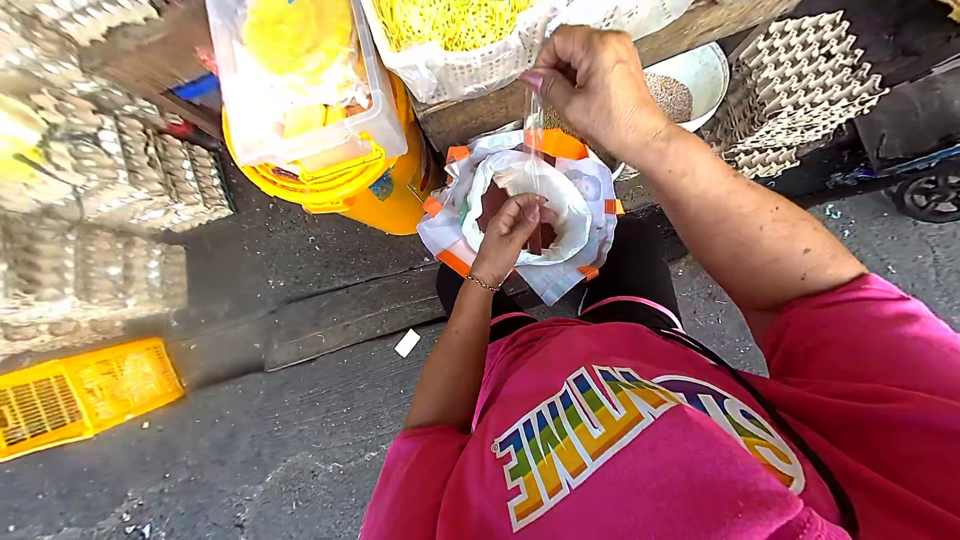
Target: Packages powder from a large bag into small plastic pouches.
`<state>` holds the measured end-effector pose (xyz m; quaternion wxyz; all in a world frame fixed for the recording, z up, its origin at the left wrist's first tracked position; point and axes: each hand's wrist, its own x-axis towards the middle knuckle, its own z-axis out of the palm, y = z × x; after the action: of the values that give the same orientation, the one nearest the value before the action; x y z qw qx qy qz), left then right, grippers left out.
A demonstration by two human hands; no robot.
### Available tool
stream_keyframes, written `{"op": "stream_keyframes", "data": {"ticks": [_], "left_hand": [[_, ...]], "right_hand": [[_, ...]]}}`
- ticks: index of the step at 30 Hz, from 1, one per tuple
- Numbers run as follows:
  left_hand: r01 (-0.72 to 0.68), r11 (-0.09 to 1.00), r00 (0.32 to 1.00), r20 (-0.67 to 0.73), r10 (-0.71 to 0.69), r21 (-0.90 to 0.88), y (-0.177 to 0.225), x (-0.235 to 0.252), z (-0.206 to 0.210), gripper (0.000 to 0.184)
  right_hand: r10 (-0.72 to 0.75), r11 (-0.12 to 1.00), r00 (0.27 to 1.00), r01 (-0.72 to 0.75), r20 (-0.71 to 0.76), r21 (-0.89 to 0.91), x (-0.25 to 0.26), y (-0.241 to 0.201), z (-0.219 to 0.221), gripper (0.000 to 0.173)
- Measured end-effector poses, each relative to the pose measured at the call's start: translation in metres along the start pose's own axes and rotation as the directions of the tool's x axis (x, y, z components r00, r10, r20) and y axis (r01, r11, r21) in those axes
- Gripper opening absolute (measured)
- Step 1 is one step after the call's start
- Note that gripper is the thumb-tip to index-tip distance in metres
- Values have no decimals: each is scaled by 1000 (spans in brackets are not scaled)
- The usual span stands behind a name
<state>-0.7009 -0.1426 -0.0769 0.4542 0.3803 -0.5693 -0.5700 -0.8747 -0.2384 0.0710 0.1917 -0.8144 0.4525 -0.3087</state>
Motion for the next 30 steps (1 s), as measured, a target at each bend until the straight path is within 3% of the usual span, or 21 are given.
{"op": "stream_keyframes", "data": {"ticks": [6, 12, 19, 23, 30], "left_hand": [[54, 998, 997, 59, -51, -39, 4, -26, 15, 30], [7, 995, 998, -57, -13, -103, 4, -35, 22, 27], [-65, 997, 997, -46, 63, -39, 7, -37, 12, 33], [-114, 991, 990, -93, 108, -69, 14, -41, 13, 18], [7, 973, 1000, -13, -11, -232, 28, -58, 20, 29]], "right_hand": [[-7, 1000, 995, 8, -99, 3, -5, 0, -22, 27], [-45, 999, 985, 50, -165, 22, -16, -13, -26, 27], [-187, 982, 982, 187, -2, 9, -33, -31, -12, 30], [-179, 984, 984, 179, 4, -23, -36, -41, -18, 34], [-181, 980, 983, 181, 10, -85, -49, -52, -33, 37]]}}
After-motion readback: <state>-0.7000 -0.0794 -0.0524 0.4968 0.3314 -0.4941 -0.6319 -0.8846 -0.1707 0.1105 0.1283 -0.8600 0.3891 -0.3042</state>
